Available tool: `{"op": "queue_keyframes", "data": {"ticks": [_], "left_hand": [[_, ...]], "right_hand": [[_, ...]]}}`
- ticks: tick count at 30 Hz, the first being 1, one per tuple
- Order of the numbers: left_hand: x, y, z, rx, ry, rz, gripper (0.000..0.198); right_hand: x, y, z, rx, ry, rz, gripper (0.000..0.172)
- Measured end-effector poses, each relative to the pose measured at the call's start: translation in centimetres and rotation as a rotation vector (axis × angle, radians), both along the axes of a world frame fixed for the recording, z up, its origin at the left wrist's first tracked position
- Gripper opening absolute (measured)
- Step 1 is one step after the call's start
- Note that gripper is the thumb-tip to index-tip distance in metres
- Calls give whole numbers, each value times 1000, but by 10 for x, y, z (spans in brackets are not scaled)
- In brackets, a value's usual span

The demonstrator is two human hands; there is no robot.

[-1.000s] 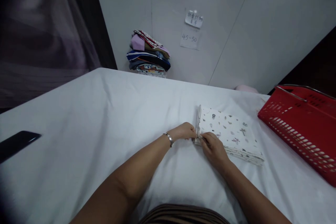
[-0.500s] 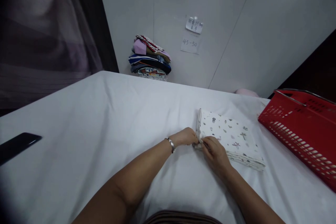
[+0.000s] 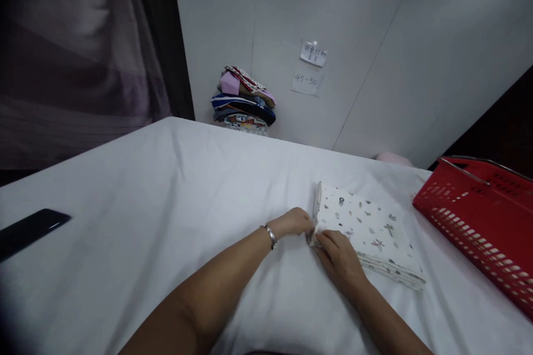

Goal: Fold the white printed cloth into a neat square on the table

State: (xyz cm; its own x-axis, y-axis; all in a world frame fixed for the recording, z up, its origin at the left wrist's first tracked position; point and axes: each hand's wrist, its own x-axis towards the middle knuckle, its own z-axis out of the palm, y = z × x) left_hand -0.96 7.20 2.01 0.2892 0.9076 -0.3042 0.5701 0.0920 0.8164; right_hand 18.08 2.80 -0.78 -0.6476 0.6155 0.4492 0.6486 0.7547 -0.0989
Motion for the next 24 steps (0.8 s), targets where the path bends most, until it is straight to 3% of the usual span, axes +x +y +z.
{"op": "queue_keyframes", "data": {"ticks": [4,10,14,19,24], "left_hand": [[7,0,-6,107,2,57,30],[14,-6,-8,162,101,59,19],[13,-7,-6,158,114,37,20],[12,-6,-9,152,141,5,34],[12,-4,-11,133,146,-37,33]], "right_hand": [[-1,-3,-1,-28,7,-13,25],[8,11,16,-285,193,-33,21],[9,65,20,-192,235,-137,28],[-10,149,6,-107,-2,-198,43],[-20,182,-16,-211,-172,-336,51]]}}
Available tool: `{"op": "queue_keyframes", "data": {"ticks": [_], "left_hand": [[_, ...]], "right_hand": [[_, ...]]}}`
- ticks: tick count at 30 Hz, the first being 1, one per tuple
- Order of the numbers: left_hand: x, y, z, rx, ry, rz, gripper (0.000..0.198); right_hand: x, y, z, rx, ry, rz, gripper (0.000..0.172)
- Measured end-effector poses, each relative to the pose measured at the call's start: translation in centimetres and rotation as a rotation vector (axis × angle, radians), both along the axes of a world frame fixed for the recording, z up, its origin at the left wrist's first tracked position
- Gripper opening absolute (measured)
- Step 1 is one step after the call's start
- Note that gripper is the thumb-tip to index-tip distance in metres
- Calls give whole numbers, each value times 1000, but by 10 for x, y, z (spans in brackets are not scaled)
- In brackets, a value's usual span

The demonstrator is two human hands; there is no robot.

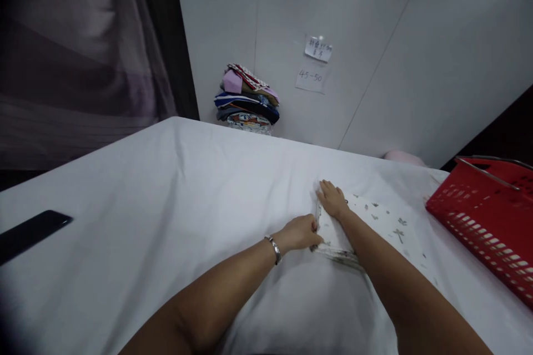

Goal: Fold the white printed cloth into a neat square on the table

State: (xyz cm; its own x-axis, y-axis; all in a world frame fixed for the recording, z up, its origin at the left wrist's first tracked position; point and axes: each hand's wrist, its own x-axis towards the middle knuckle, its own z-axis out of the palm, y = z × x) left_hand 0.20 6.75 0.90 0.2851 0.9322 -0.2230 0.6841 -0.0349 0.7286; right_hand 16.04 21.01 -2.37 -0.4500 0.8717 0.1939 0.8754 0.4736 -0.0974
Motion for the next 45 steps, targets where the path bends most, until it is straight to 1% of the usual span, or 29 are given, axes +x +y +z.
{"op": "queue_keyframes", "data": {"ticks": [3,6,10,13,15,17,20,22,23,25,27,29,32,34,36,38,40,41,43,45], "left_hand": [[1,1,0,-2,18,-7,31],[2,2,-1,-4,17,-2,31],[2,2,-5,28,15,32,30],[2,4,-8,50,11,38,26],[2,5,-11,52,-1,25,25],[1,8,-12,42,-19,17,24],[1,11,-15,12,-60,6,25],[1,12,-16,-9,-86,-2,25],[0,12,-17,-14,-94,-2,25],[0,12,-17,-18,-91,9,25],[-1,10,-14,-8,-65,21,25],[-2,6,-9,17,-13,25,27],[0,-1,3,138,104,24,31],[2,-7,10,282,153,-8,33],[4,-11,14,438,159,-88,35],[6,-12,14,551,145,-201,31],[7,-11,13,598,139,-300,26],[7,-10,12,607,135,-335,26],[6,-7,11,614,130,-372,29],[6,-5,10,615,129,-379,30]], "right_hand": [[2,0,-5,-41,-14,-1,53],[0,-2,-2,-86,-23,-13,56],[-4,-2,13,-144,-7,-22,59],[7,-10,31,-166,24,-38,64],[24,-28,42,-168,46,-43,66],[45,-56,48,-180,61,-14,64],[75,-105,45,-194,38,49,59],[88,-129,38,-200,7,35,57],[91,-136,34,-207,1,20,56],[95,-143,29,-228,25,1,55],[98,-142,30,-221,109,15,54],[107,-140,33,-151,236,3,53],[136,-147,37,-8,352,-77,46],[164,-158,36,41,367,-139,39],[192,-170,32,62,393,-246,35],[215,-181,28,64,454,-414,32],[228,-188,27,12,555,-584,31],[231,-190,27,-48,619,-645,31],[229,-193,29,-216,742,-706,30],[223,-193,34,-375,813,-713,28]]}}
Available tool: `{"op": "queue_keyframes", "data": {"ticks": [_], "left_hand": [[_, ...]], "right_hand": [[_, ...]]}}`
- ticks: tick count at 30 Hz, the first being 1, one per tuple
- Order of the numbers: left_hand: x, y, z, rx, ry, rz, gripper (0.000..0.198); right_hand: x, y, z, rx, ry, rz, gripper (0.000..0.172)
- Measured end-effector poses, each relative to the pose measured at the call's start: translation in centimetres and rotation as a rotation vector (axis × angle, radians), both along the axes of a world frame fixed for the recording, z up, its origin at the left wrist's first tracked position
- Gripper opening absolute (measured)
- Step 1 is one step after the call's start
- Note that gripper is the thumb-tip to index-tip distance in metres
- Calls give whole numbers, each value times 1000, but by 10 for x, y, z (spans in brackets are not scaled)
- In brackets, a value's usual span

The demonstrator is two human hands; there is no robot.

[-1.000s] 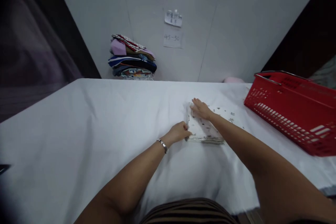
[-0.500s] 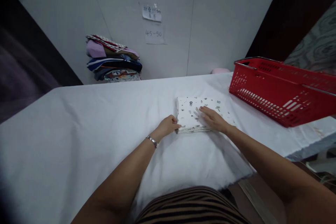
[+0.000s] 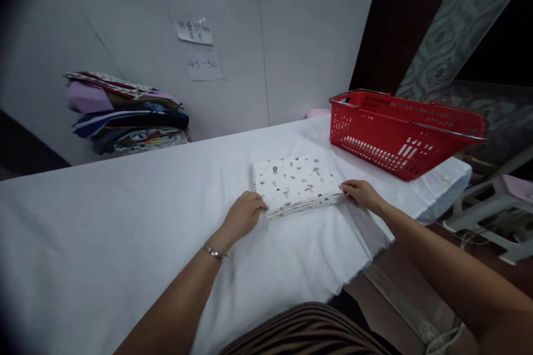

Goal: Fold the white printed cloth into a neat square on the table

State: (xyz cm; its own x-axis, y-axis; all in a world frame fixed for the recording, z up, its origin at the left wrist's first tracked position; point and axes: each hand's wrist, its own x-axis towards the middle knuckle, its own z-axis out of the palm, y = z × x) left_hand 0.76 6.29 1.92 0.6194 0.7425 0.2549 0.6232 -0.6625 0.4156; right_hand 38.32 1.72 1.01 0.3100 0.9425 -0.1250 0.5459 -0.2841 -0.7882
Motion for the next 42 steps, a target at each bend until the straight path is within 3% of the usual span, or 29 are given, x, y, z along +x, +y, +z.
{"op": "queue_keyframes", "data": {"ticks": [5,12,18,22,34,42], "left_hand": [[-2,1,4,-18,18,-2,34],[1,-5,14,-66,83,58,21],[1,-7,16,-65,125,61,19],[1,-7,15,-67,142,67,19],[1,-11,15,-42,235,76,23],[4,-19,12,39,257,74,26]], "right_hand": [[-12,2,10,-123,25,0,34],[-13,2,17,-79,-264,3,39],[-21,4,26,-268,-81,34,45],[-20,3,28,-274,59,10,39],[-18,6,21,-459,-89,32,31],[-25,2,28,-376,-1,46,26]]}}
